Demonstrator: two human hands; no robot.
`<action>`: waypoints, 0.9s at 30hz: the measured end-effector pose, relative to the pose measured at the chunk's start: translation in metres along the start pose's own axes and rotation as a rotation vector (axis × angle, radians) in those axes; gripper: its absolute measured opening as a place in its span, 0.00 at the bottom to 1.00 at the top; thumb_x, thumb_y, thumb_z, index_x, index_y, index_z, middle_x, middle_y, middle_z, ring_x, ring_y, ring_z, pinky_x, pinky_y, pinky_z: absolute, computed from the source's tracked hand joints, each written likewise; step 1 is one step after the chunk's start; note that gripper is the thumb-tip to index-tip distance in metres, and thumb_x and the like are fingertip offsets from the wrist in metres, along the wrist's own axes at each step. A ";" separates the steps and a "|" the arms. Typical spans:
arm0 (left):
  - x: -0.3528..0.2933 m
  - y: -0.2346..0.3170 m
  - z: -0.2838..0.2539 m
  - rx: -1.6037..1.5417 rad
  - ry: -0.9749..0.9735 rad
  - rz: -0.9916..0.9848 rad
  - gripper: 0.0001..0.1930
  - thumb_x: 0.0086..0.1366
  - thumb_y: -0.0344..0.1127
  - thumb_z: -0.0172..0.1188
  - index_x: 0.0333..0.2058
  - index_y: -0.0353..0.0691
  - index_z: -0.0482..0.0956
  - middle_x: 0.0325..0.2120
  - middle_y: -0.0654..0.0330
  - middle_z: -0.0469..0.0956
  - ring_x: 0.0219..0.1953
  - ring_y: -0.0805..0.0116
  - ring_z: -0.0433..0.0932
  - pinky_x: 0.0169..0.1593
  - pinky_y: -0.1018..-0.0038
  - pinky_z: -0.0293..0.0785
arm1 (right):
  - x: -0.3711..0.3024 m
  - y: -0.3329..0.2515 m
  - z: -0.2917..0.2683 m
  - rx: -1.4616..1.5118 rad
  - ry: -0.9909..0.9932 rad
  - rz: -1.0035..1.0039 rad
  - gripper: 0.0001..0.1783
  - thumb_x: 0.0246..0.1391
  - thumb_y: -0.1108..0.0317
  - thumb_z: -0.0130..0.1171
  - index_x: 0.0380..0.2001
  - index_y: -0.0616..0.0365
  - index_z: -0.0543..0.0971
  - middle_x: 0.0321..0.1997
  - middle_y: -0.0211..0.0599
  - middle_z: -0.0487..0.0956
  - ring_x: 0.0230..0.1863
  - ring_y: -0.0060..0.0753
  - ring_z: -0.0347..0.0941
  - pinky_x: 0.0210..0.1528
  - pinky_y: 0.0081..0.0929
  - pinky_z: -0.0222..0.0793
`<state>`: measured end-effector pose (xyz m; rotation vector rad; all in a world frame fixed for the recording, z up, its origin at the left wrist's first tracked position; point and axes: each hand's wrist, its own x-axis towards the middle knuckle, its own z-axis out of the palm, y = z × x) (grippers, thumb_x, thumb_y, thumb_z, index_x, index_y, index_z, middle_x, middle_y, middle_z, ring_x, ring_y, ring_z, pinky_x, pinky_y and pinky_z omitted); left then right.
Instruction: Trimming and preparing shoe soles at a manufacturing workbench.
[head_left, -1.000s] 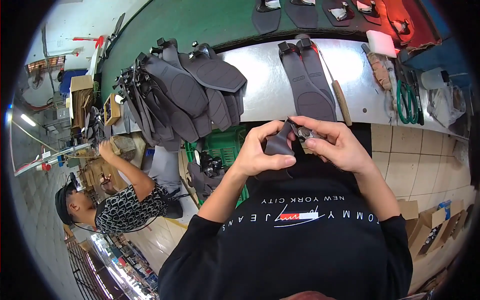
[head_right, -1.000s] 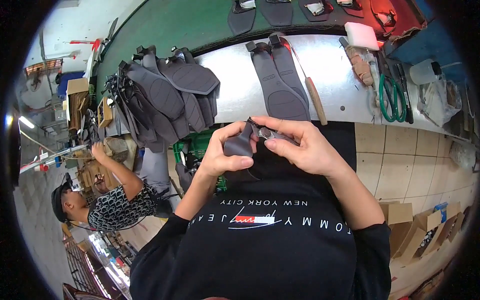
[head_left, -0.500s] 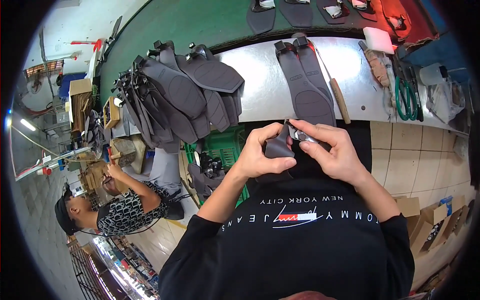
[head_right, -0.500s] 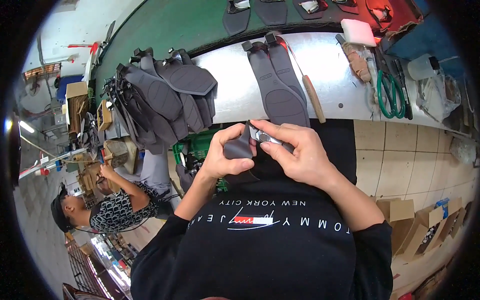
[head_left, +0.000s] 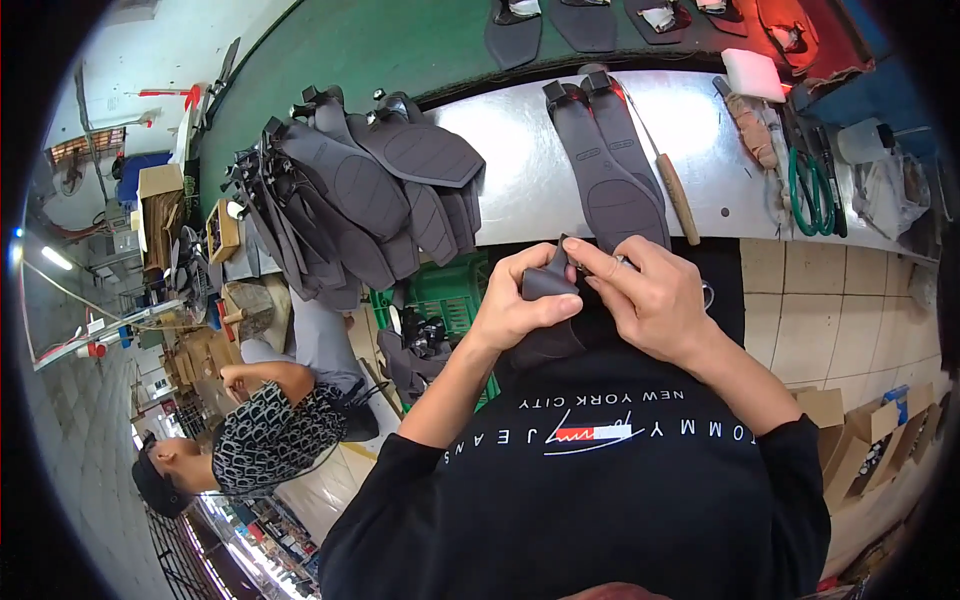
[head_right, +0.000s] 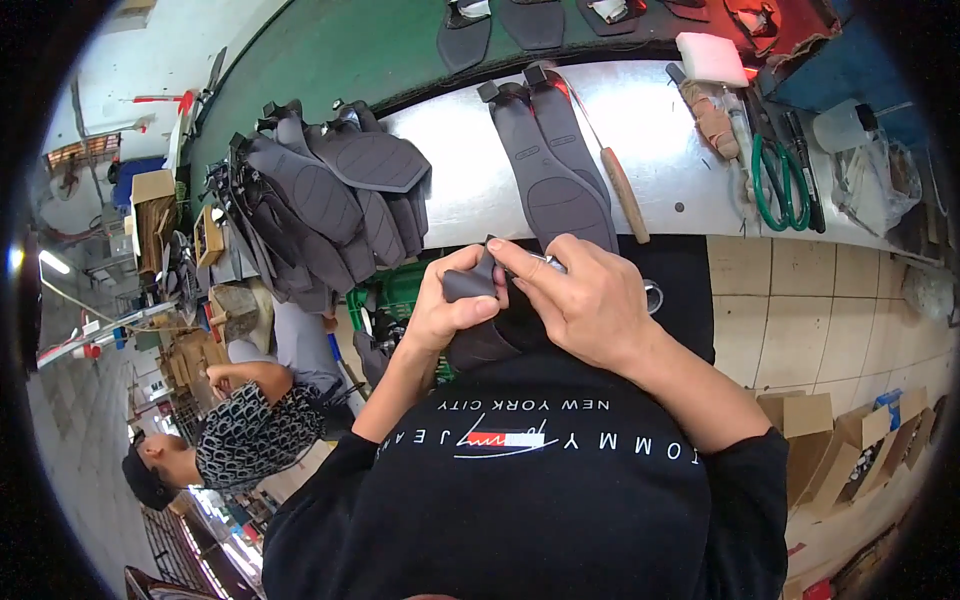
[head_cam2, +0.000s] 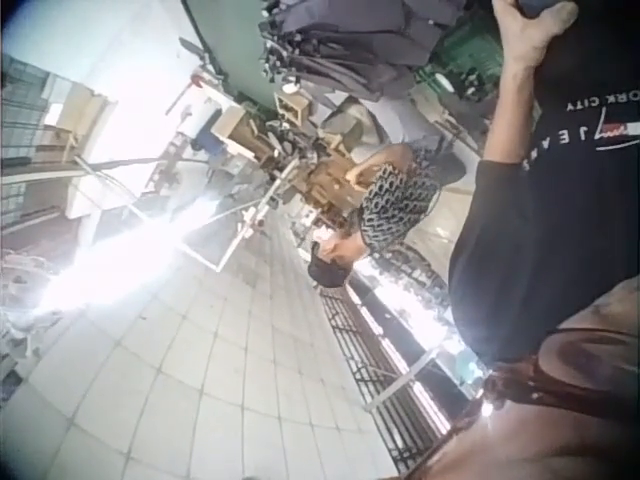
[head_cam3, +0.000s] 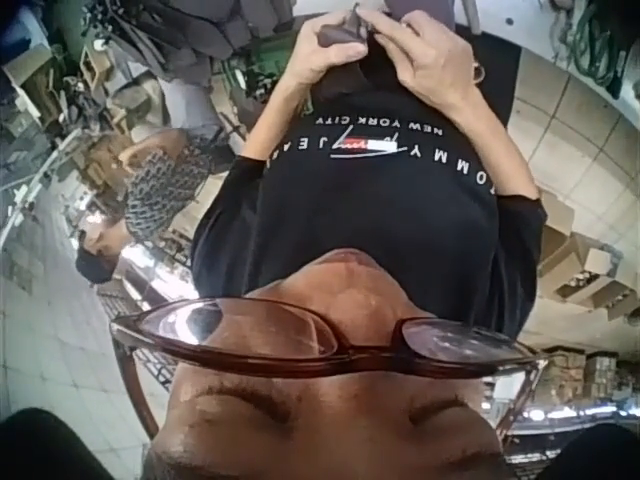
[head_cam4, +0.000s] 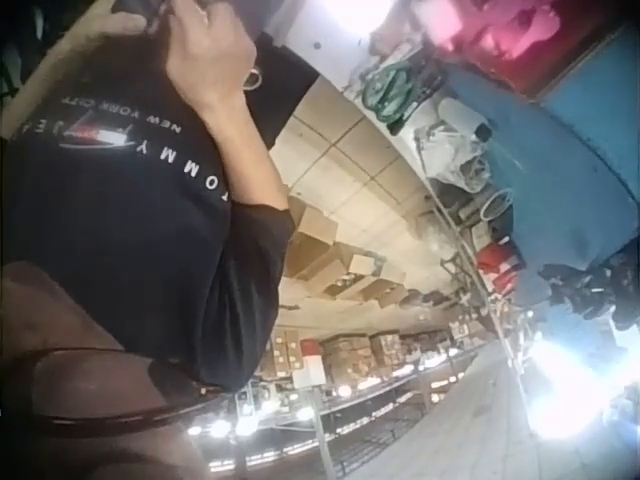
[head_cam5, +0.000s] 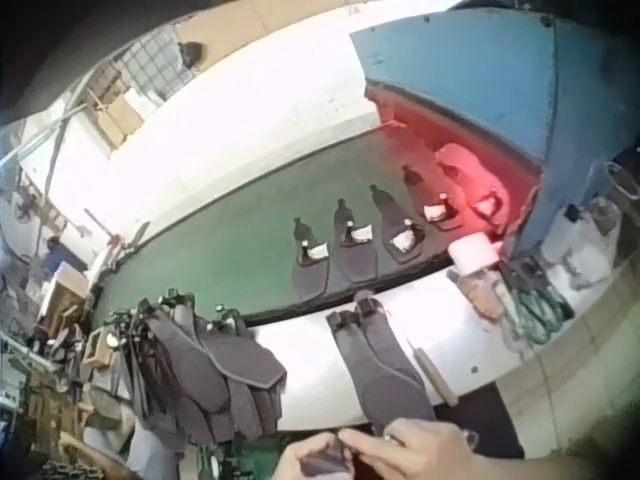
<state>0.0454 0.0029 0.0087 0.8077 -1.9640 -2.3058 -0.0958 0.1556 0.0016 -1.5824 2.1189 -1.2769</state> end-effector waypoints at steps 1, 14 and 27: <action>-0.001 0.000 0.000 -0.024 0.006 -0.009 0.18 0.48 0.42 0.70 0.31 0.38 0.75 0.23 0.71 0.70 0.26 0.83 0.64 0.31 0.82 0.60 | 0.001 0.000 -0.001 -0.025 0.011 -0.050 0.27 0.46 0.74 0.65 0.52 0.45 0.80 0.25 0.34 0.72 0.22 0.34 0.70 0.24 0.30 0.67; -0.009 0.004 -0.002 -0.052 -0.016 -0.119 0.18 0.47 0.43 0.69 0.32 0.37 0.77 0.25 0.68 0.73 0.29 0.81 0.70 0.35 0.83 0.64 | 0.067 0.114 -0.059 -0.398 0.250 0.349 0.23 0.60 0.59 0.53 0.59 0.42 0.73 0.42 0.44 0.74 0.40 0.48 0.74 0.43 0.42 0.70; -0.005 0.007 -0.004 -0.027 0.005 0.033 0.22 0.46 0.39 0.72 0.39 0.38 0.75 0.29 0.67 0.75 0.31 0.81 0.71 0.37 0.83 0.65 | 0.064 0.098 -0.021 -0.347 0.138 0.281 0.15 0.53 0.65 0.61 0.43 0.57 0.78 0.34 0.47 0.78 0.34 0.50 0.76 0.38 0.43 0.71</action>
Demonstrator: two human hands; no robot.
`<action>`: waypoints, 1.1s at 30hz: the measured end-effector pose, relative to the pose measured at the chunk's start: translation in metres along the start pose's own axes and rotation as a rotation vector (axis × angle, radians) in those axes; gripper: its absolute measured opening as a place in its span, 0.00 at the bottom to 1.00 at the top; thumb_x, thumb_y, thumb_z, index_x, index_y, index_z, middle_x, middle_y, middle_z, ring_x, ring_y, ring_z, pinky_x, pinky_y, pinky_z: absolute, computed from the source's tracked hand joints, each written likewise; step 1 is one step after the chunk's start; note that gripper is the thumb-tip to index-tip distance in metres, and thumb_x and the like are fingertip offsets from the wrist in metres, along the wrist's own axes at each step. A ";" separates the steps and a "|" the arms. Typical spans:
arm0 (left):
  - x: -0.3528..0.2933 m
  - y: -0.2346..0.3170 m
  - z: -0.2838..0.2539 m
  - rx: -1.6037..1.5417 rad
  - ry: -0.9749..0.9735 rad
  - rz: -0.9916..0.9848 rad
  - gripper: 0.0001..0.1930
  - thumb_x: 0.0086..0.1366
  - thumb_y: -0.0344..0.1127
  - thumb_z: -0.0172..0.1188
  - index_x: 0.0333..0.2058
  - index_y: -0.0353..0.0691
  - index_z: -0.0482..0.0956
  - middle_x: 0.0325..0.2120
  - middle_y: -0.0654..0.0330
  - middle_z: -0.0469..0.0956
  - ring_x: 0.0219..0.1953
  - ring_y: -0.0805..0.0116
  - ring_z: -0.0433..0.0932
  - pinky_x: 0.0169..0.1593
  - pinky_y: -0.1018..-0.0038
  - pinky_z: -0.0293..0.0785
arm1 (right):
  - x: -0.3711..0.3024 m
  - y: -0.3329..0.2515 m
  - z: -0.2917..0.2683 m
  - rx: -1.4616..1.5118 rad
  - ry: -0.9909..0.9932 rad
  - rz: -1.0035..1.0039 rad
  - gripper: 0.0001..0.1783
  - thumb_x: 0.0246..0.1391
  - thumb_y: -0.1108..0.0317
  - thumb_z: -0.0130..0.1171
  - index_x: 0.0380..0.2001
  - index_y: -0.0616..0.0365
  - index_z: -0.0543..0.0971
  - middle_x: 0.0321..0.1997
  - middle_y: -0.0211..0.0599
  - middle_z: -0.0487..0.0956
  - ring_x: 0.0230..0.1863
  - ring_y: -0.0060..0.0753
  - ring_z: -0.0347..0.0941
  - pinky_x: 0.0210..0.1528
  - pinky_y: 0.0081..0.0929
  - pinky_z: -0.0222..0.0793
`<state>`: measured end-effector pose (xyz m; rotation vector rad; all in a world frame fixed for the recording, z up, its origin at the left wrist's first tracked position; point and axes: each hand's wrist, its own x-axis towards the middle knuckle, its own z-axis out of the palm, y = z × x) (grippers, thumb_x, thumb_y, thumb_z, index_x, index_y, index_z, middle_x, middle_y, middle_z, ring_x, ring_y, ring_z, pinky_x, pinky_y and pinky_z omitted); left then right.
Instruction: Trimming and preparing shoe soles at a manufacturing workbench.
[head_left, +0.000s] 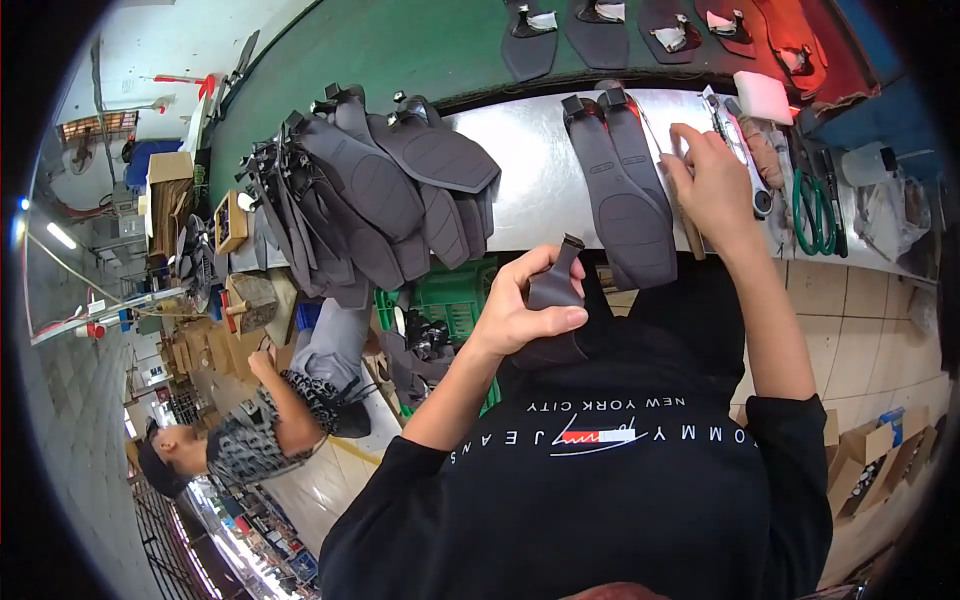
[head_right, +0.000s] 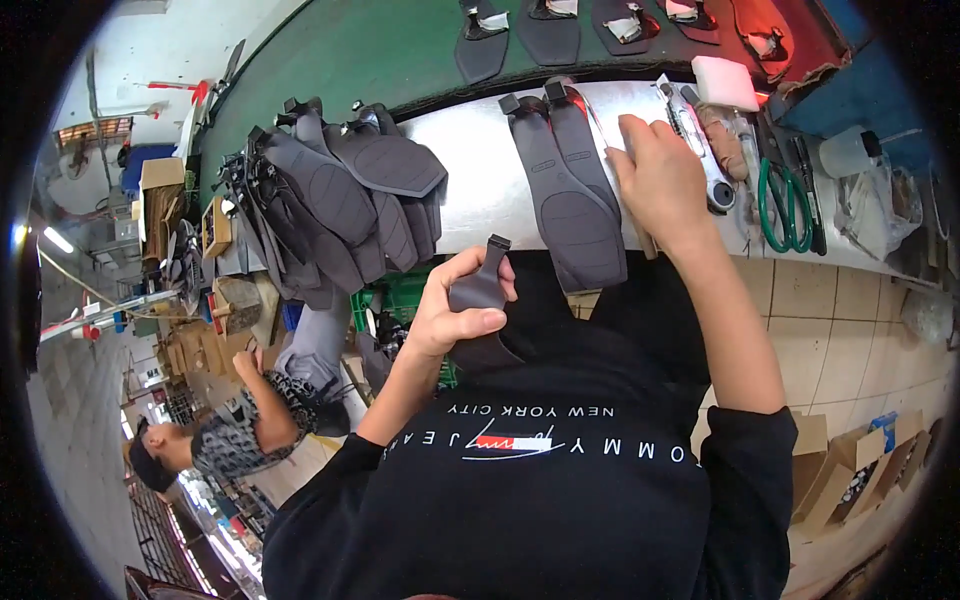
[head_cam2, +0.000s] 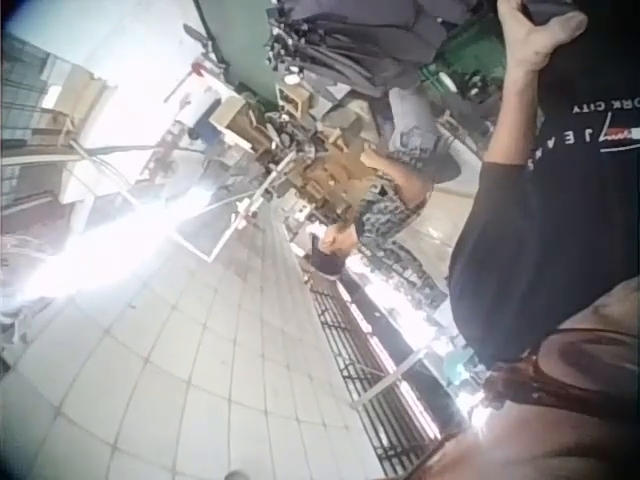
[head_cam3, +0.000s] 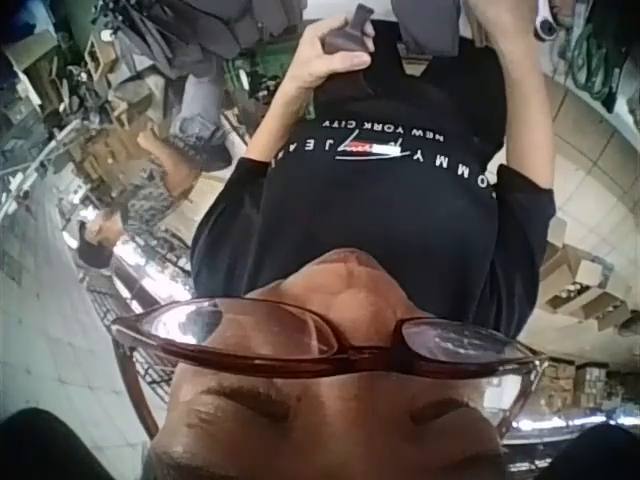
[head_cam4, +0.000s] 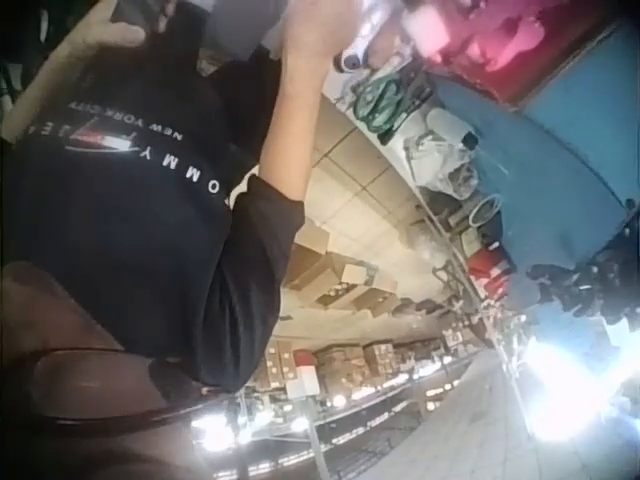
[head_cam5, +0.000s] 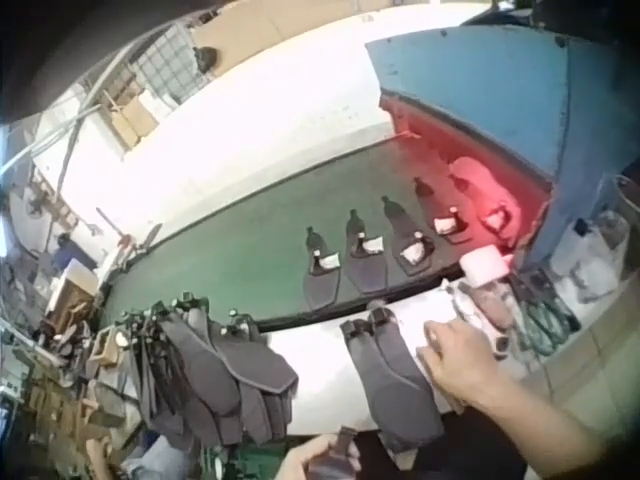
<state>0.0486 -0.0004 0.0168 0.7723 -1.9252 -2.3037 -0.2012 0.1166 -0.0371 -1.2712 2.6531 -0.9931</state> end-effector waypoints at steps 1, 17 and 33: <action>-0.001 0.001 0.000 -0.006 0.003 0.009 0.22 0.46 0.39 0.72 0.39 0.38 0.75 0.29 0.67 0.75 0.31 0.81 0.71 0.37 0.83 0.65 | -0.001 0.001 0.003 -0.006 -0.001 0.009 0.17 0.54 0.65 0.59 0.46 0.57 0.77 0.34 0.47 0.78 0.36 0.51 0.77 0.38 0.45 0.72; -0.004 0.002 -0.004 -0.087 0.018 0.005 0.39 0.48 0.36 0.72 0.59 0.32 0.68 0.32 0.67 0.74 0.34 0.81 0.71 0.40 0.84 0.66 | -0.045 -0.063 -0.039 1.074 -0.454 0.307 0.25 0.59 0.75 0.50 0.61 0.52 0.72 0.19 0.21 0.67 0.19 0.13 0.61 0.25 0.17 0.60; 0.004 0.003 -0.005 -0.078 -0.045 0.027 0.27 0.46 0.37 0.72 0.45 0.32 0.76 0.30 0.68 0.76 0.29 0.83 0.71 0.34 0.84 0.64 | -0.068 -0.076 -0.003 1.303 -0.677 0.322 0.23 0.65 0.74 0.45 0.63 0.50 0.70 0.18 0.16 0.61 0.20 0.09 0.52 0.22 0.12 0.51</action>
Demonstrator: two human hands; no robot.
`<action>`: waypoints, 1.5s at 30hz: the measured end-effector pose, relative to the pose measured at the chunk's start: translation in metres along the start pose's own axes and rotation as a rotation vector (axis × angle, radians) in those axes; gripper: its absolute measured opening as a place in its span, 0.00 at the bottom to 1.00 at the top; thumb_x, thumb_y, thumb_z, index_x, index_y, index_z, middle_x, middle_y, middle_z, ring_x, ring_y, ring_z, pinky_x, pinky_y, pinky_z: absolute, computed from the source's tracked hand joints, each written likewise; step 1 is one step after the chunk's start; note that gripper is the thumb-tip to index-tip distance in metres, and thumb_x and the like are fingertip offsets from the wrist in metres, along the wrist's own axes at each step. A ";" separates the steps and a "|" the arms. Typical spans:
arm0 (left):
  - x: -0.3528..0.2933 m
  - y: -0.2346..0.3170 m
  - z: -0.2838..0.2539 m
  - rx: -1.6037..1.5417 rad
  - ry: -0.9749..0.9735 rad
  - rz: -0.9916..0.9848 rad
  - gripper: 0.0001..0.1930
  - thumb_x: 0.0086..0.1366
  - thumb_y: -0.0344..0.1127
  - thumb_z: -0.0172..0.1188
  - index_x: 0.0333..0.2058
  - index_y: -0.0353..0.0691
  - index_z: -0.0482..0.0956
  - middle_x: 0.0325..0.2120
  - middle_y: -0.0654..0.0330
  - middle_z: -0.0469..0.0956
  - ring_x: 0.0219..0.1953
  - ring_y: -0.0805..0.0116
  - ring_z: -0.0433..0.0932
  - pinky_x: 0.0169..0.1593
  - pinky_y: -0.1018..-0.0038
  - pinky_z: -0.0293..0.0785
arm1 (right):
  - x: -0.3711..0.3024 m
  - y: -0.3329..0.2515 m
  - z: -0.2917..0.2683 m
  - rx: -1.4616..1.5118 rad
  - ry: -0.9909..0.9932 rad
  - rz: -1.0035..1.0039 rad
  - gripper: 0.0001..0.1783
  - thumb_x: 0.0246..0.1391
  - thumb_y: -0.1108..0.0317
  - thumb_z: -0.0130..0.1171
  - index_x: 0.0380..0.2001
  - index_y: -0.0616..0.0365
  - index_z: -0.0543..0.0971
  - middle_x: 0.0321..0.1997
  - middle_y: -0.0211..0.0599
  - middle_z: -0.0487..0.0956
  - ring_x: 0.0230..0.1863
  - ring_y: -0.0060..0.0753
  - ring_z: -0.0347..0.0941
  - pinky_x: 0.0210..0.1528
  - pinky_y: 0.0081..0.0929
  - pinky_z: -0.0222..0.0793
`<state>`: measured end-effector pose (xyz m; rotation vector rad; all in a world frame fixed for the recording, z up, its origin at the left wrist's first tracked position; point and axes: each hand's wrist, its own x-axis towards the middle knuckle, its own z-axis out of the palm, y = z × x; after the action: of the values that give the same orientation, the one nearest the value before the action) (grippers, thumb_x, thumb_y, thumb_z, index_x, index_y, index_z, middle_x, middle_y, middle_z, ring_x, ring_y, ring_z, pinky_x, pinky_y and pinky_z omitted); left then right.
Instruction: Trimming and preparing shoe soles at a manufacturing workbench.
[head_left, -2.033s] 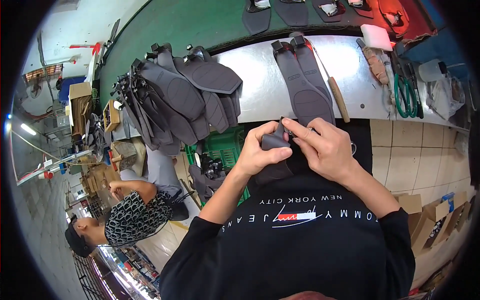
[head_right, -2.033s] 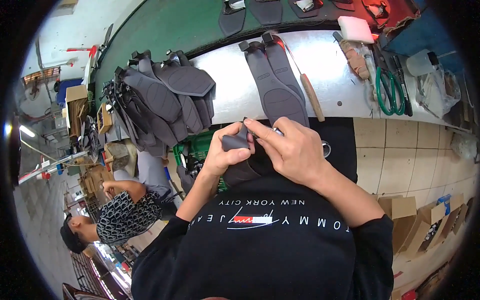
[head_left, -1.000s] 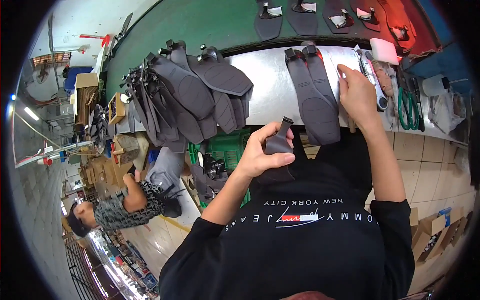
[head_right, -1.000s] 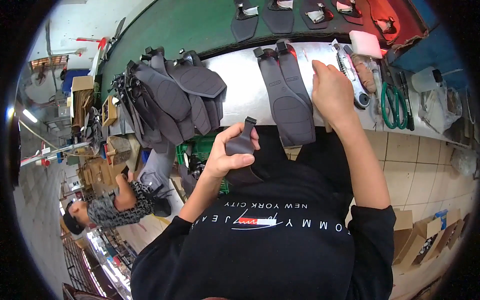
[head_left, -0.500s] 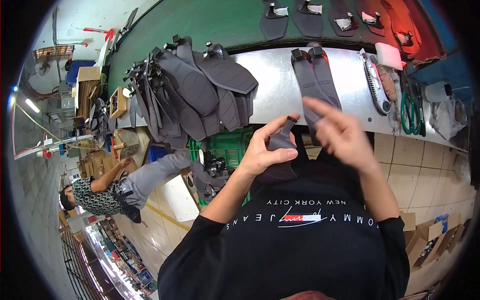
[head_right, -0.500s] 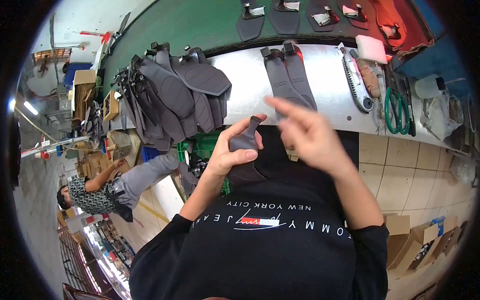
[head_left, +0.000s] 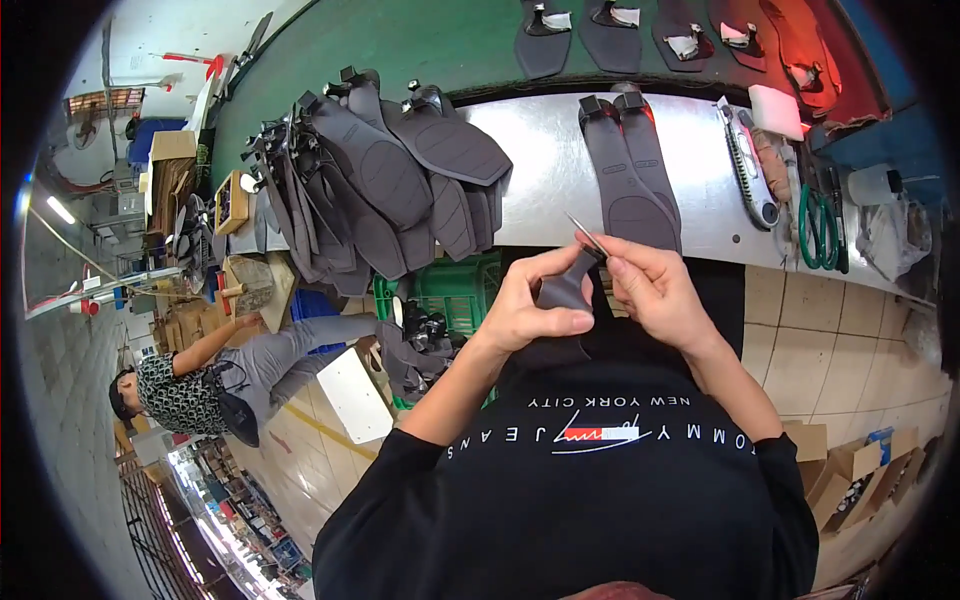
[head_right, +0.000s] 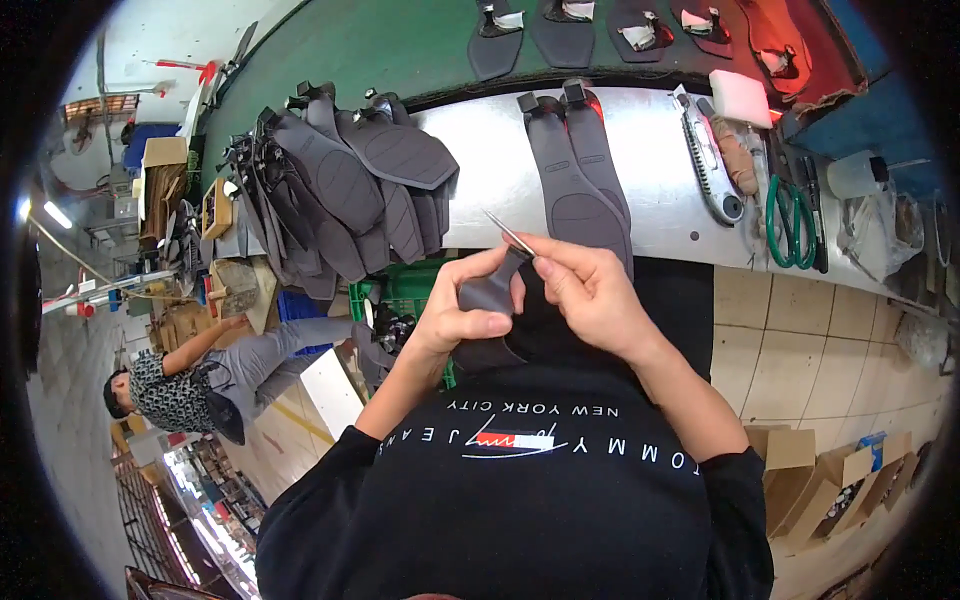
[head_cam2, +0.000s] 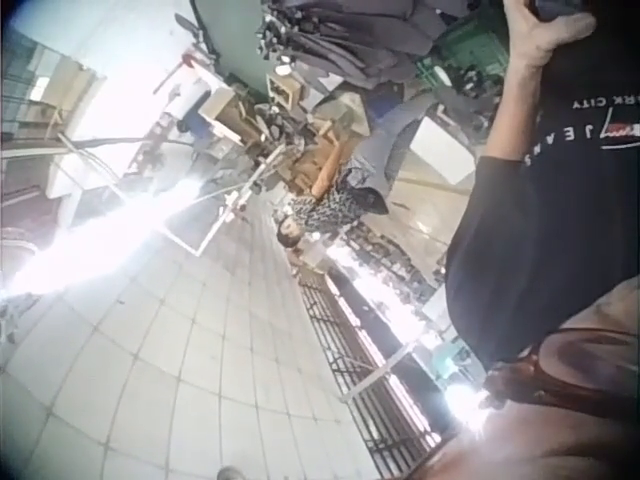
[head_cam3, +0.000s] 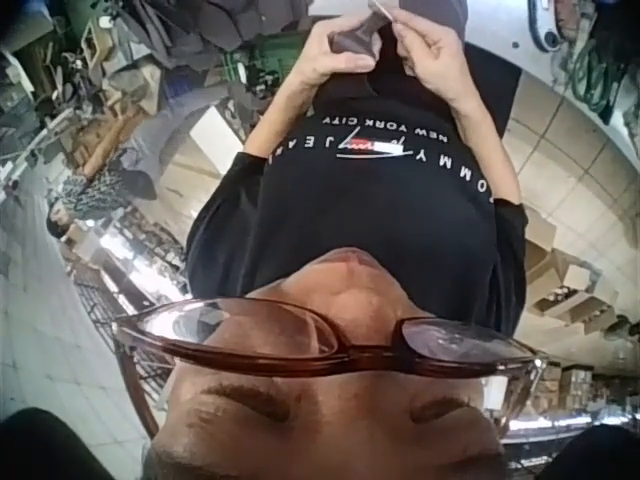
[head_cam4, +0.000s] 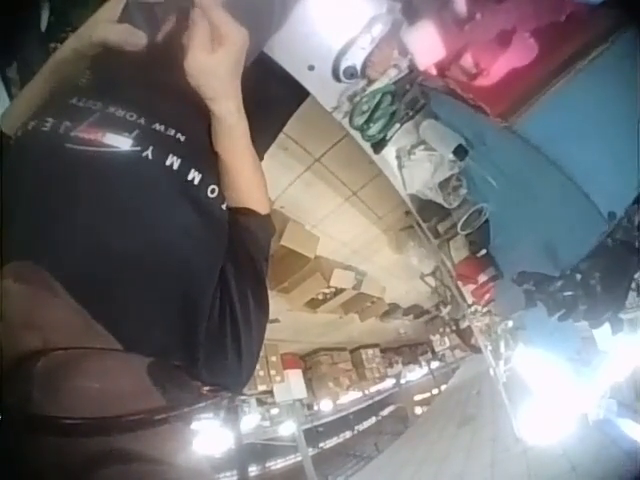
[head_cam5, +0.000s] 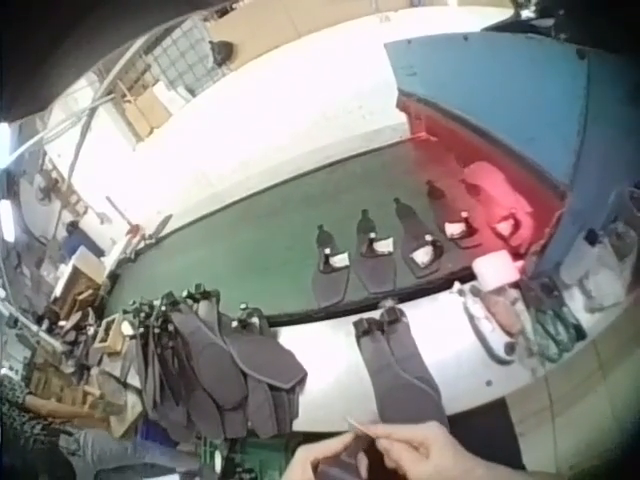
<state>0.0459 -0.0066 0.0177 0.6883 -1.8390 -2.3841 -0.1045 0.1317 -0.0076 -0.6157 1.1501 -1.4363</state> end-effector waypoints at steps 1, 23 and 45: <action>-0.002 0.000 -0.002 -0.024 -0.021 -0.010 0.28 0.46 0.36 0.72 0.47 0.32 0.76 0.30 0.68 0.76 0.30 0.82 0.71 0.34 0.84 0.65 | 0.004 -0.002 -0.001 0.036 -0.006 0.007 0.22 0.66 0.73 0.45 0.62 0.53 0.70 0.18 0.16 0.60 0.19 0.09 0.51 0.21 0.12 0.51; -0.033 0.182 -0.382 1.149 0.982 0.206 0.42 0.46 0.41 0.76 0.60 0.35 0.70 0.57 0.46 0.72 0.60 0.56 0.70 0.61 0.68 0.65 | 0.009 -0.005 -0.079 -0.348 0.545 -0.209 0.22 0.66 0.71 0.45 0.63 0.55 0.69 0.19 0.19 0.62 0.16 0.11 0.56 0.17 0.13 0.54; 0.125 0.008 -0.019 0.333 0.436 0.599 0.09 0.60 0.32 0.66 0.37 0.32 0.83 0.26 0.66 0.80 0.32 0.80 0.75 0.37 0.80 0.71 | -0.023 -0.032 -0.038 -0.047 0.013 0.045 0.21 0.64 0.71 0.45 0.60 0.58 0.71 0.19 0.22 0.68 0.18 0.11 0.61 0.21 0.12 0.59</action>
<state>-0.0608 -0.0643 -0.0179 0.5182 -1.9028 -1.4517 -0.1465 0.1611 0.0121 -0.6101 1.2039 -1.3802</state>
